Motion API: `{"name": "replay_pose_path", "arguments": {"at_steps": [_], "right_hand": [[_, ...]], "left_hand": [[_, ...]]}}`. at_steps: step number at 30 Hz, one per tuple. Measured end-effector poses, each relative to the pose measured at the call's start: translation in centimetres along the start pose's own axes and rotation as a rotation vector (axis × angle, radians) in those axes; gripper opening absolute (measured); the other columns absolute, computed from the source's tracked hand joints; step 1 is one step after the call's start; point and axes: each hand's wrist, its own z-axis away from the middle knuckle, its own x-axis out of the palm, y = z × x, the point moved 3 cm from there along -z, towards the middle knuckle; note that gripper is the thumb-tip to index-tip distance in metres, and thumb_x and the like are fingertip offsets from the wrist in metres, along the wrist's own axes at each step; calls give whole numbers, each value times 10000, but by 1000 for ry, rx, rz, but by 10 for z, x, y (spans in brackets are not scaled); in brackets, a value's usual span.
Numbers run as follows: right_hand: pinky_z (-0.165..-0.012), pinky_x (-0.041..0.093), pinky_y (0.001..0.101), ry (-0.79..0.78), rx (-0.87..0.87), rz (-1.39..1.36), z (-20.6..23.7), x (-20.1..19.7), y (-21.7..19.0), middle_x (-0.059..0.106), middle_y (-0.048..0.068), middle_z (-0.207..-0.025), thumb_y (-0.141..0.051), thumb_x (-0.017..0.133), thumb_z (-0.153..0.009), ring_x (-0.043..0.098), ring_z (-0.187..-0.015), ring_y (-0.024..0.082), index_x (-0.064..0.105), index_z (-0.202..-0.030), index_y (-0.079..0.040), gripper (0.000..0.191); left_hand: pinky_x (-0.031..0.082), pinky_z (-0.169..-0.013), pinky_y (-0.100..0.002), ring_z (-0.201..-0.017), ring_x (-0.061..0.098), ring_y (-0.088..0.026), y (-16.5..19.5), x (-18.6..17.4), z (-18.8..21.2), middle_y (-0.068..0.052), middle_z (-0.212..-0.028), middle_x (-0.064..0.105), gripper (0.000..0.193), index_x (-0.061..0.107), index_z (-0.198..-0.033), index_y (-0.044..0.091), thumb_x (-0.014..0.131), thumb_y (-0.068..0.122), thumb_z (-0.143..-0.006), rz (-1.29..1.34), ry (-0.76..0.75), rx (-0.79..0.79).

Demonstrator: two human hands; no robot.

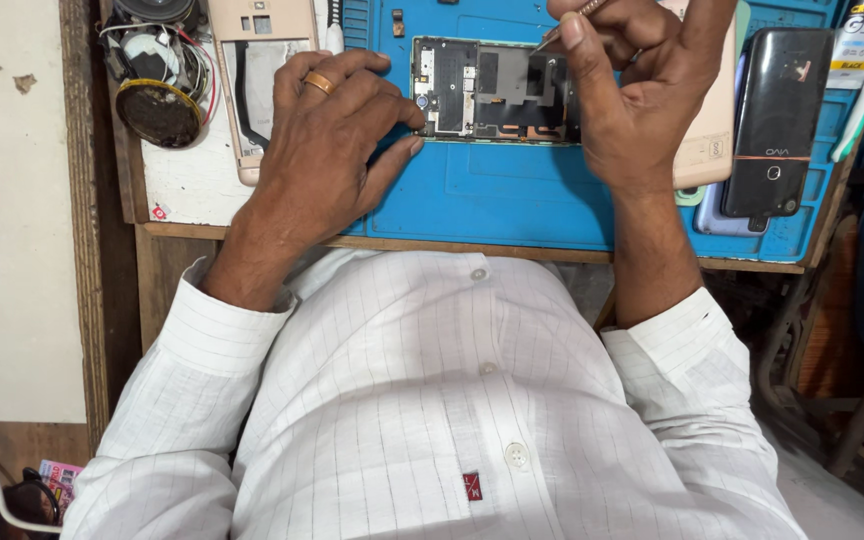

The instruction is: The person repairs a disassembled smartphone on a blue work mat, holding the phone chassis steady with one hand while using a screwdriver-like tool with the other to work on internal components. They reposition the phone and continue working on its internals throughout the episode.

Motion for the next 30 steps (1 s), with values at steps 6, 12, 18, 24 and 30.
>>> {"name": "replay_pose_path", "arguments": {"at_steps": [6, 12, 18, 24, 30], "right_hand": [[-859, 659, 323, -37, -49, 33, 2, 1, 3, 755, 198, -1168, 73, 636, -1260, 733, -937, 219, 54, -1635, -347, 810], [-898, 641, 313, -152, 21, -15, -2, 27, -26, 740, 214, -1206, 61, 617, -1214, 730, -1035, 235, 126, -1591, -214, 677], [-949, 672, 310, -280, -30, 73, -8, 65, -54, 748, 184, -1142, 56, 618, -1160, 775, -1081, 235, 169, -1548, -159, 631], [-979, 676, 318, -321, -39, 111, -6, 77, -50, 755, 161, -1147, 49, 635, -1145, 773, -1099, 230, 189, -1551, -169, 642], [-996, 694, 309, -357, -15, 86, -2, 77, -34, 771, 133, -1183, 22, 657, -1179, 787, -1127, 216, 186, -1578, -185, 651]], "left_hand": [[299, -1187, -484, -1359, 540, -259, 2, -1, 1, -28, -1134, 699, 86, 762, -1053, 94, 740, 175, -1036, -38, 30, 24], [312, -1199, -473, -1393, 530, -269, -12, -12, 2, -47, -1243, 695, 157, 750, -1164, 100, 770, 156, -1018, 154, 13, -10], [293, -1172, -503, -1378, 485, -310, -16, -12, 4, -73, -1276, 653, 358, 748, -1215, 76, 843, 238, -910, 149, -17, -53], [270, -1207, -504, -1389, 476, -286, -17, -4, 5, -47, -1253, 668, 285, 786, -1143, 107, 851, 286, -931, 84, 5, -38], [272, -1201, -501, -1390, 476, -283, -18, -2, 7, -40, -1246, 669, 269, 791, -1136, 119, 850, 288, -935, 89, 3, -47]]}}
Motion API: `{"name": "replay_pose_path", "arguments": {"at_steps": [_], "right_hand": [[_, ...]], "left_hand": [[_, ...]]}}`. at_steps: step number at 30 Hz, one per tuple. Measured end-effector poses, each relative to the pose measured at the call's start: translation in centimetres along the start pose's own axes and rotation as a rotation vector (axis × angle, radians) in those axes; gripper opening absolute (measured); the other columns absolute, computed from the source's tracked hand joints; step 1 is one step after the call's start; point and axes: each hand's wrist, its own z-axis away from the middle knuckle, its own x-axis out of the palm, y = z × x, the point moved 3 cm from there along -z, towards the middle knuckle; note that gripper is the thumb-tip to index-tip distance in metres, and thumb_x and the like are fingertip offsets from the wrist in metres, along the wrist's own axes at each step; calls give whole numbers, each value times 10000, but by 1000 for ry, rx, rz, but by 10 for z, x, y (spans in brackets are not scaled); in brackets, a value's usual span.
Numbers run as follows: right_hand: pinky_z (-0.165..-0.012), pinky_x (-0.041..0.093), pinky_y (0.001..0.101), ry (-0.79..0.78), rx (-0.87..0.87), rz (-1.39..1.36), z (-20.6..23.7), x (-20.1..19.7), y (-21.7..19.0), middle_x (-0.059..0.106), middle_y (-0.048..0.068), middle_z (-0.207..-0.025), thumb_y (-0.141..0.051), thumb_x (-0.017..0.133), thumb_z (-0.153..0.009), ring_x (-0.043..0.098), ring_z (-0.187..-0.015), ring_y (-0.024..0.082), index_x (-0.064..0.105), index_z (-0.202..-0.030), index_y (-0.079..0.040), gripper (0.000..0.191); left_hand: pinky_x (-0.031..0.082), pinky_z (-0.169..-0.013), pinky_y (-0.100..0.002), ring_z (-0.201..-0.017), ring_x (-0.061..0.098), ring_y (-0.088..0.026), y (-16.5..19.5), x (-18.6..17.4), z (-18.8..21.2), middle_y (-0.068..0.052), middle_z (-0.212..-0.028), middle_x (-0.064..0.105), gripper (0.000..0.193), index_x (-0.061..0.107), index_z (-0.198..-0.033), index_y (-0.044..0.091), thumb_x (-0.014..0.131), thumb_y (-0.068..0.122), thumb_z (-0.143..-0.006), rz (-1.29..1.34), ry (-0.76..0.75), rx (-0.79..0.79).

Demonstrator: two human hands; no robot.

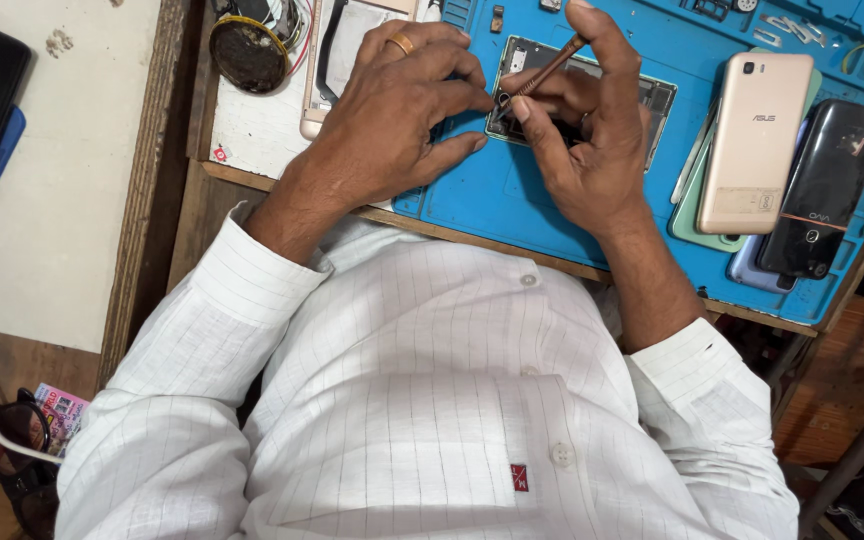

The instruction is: The person repairs a disassembled smartphone on a blue work mat, holding the phone chassis steady with one hand while using a screwdriver-like tool with the other to work on internal components. They reposition the phone and continue working on its internals throughout the episode.

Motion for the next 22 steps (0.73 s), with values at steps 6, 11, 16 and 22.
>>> {"name": "replay_pose_path", "arguments": {"at_steps": [6, 11, 16, 22], "right_hand": [[-963, 699, 302, -12, 2, -11, 3, 1, 4, 775, 135, -1183, 15, 663, -1177, 790, -1123, 223, 189, -1578, -183, 652], [-920, 699, 289, -20, 14, -4, 4, 1, 6, 780, 129, -1169, 5, 666, -1173, 796, -1102, 210, 191, -1575, -184, 649], [-949, 698, 297, -16, 7, -12, 4, 0, 6, 774, 138, -1177, 4, 661, -1182, 789, -1120, 216, 183, -1578, -198, 652], [-946, 700, 296, -4, 24, -24, 6, 0, 7, 773, 137, -1181, -6, 655, -1185, 794, -1107, 216, 182, -1580, -205, 648]], "left_hand": [[277, -1196, -499, -1386, 476, -276, 1, 1, 0, -40, -1245, 666, 265, 791, -1128, 121, 849, 297, -938, -14, 3, 0], [276, -1196, -504, -1385, 476, -275, 3, -1, -2, -38, -1243, 665, 260, 791, -1117, 122, 850, 299, -936, -17, 2, 3], [275, -1194, -505, -1382, 473, -279, 0, 2, 0, -41, -1248, 665, 268, 791, -1121, 121, 849, 304, -935, -14, 2, 2], [267, -1195, -514, -1382, 472, -281, -30, 45, 10, -47, -1247, 664, 262, 793, -1121, 127, 843, 310, -941, -29, 0, 6]]}}
